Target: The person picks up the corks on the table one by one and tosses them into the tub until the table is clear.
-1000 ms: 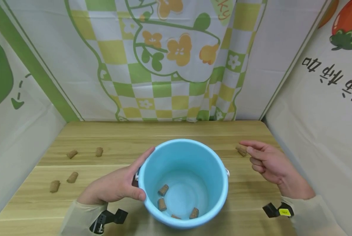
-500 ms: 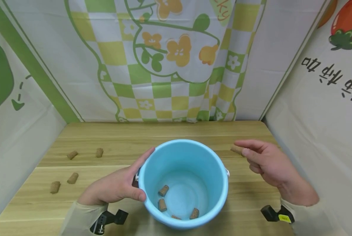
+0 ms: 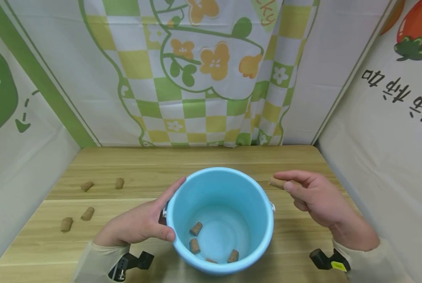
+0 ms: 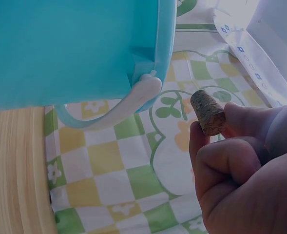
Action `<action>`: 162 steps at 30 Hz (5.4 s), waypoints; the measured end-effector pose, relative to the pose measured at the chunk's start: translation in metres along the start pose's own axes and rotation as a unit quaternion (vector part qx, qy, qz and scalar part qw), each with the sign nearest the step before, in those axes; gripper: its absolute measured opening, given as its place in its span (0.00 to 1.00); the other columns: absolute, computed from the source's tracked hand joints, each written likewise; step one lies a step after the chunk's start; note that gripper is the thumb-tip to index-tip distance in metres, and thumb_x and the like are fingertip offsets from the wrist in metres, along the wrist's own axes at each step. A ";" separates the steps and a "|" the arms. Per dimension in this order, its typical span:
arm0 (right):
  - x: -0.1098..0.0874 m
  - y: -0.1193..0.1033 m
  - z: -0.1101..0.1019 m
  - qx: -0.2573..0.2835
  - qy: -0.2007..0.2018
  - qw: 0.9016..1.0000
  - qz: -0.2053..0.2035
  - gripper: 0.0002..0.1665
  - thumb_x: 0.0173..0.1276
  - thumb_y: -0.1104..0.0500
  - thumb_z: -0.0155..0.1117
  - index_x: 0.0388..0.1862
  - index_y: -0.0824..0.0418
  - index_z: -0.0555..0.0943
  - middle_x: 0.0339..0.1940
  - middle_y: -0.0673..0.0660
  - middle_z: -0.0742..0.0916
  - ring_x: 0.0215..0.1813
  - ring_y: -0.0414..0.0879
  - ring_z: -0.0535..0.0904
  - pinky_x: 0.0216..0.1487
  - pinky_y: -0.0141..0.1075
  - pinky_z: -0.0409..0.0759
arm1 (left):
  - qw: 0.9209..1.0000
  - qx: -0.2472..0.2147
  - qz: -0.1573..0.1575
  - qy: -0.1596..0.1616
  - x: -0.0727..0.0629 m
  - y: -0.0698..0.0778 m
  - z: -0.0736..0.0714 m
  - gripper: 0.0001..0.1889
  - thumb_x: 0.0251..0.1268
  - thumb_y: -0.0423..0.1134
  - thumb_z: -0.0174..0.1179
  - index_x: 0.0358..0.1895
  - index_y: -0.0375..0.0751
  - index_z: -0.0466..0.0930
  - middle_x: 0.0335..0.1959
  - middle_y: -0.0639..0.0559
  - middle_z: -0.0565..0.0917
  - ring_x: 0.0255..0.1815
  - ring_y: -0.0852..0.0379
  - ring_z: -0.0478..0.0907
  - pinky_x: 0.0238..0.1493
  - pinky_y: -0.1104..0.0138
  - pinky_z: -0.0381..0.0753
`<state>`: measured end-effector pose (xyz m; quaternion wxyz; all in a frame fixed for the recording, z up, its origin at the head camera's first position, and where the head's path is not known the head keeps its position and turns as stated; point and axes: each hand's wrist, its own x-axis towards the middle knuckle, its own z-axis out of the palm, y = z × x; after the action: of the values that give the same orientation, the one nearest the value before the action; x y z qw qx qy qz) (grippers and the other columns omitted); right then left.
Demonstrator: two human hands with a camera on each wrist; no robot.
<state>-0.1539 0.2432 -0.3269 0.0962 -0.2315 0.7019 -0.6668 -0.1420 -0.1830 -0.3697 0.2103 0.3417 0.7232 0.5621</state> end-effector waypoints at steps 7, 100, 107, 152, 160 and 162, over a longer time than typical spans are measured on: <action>0.001 -0.003 0.003 -0.013 -0.001 1.000 0.009 0.16 0.78 0.67 0.54 0.58 0.59 0.84 0.41 0.51 0.84 0.16 0.48 0.51 0.17 0.38 0.53 | 1.000 -0.003 0.001 -0.002 0.000 0.001 0.000 0.60 0.59 0.49 0.74 0.81 0.64 0.31 0.74 0.37 0.58 0.62 0.38 0.71 0.58 0.59 0.74; 0.003 0.082 -0.103 0.231 0.122 0.959 0.114 0.18 0.80 0.63 0.53 0.61 0.48 0.80 0.58 0.50 0.83 0.18 0.36 0.53 0.18 0.28 0.56 | 1.000 0.014 0.004 0.001 0.000 0.000 -0.001 0.61 0.58 0.49 0.74 0.81 0.63 0.31 0.75 0.39 0.58 0.63 0.39 0.70 0.58 0.59 0.73; 0.003 0.110 -0.111 0.077 0.182 0.965 0.175 0.32 0.74 0.58 0.64 0.74 0.56 0.68 0.52 0.42 0.83 0.17 0.33 0.57 0.17 0.26 0.62 | 1.000 0.003 -0.002 0.000 -0.001 0.001 -0.001 0.61 0.58 0.48 0.74 0.81 0.63 0.31 0.74 0.38 0.58 0.63 0.38 0.69 0.58 0.59 0.72; 0.025 0.159 -0.108 -0.018 0.266 0.915 0.303 0.39 0.70 0.52 0.69 0.77 0.54 0.66 0.72 0.59 0.71 0.18 0.33 0.63 0.18 0.28 0.67 | 1.000 0.020 -0.009 0.006 0.000 -0.002 0.000 0.61 0.58 0.50 0.74 0.81 0.65 0.31 0.73 0.40 0.62 0.63 0.39 0.72 0.59 0.59 0.73; 0.027 0.161 -0.109 -0.042 0.256 0.911 0.320 0.41 0.68 0.48 0.70 0.77 0.49 0.66 0.72 0.55 0.70 0.17 0.34 0.62 0.15 0.29 0.64 | 0.999 0.029 -0.011 0.008 -0.001 -0.002 -0.001 0.61 0.57 0.50 0.74 0.81 0.65 0.31 0.73 0.40 0.63 0.62 0.41 0.73 0.59 0.59 0.73; 0.028 0.162 -0.109 -0.048 0.254 0.911 0.321 0.41 0.68 0.48 0.70 0.77 0.49 0.65 0.73 0.56 0.70 0.17 0.35 0.62 0.15 0.29 0.64 | 0.999 0.029 -0.010 0.008 -0.001 -0.002 -0.001 0.61 0.57 0.50 0.74 0.81 0.64 0.31 0.73 0.40 0.63 0.61 0.41 0.73 0.58 0.59 0.73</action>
<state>-0.2587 0.3287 -0.4709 0.1120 0.1794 0.7704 -0.6015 -0.1426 -0.1845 -0.3718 0.1999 0.3361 0.7444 0.5413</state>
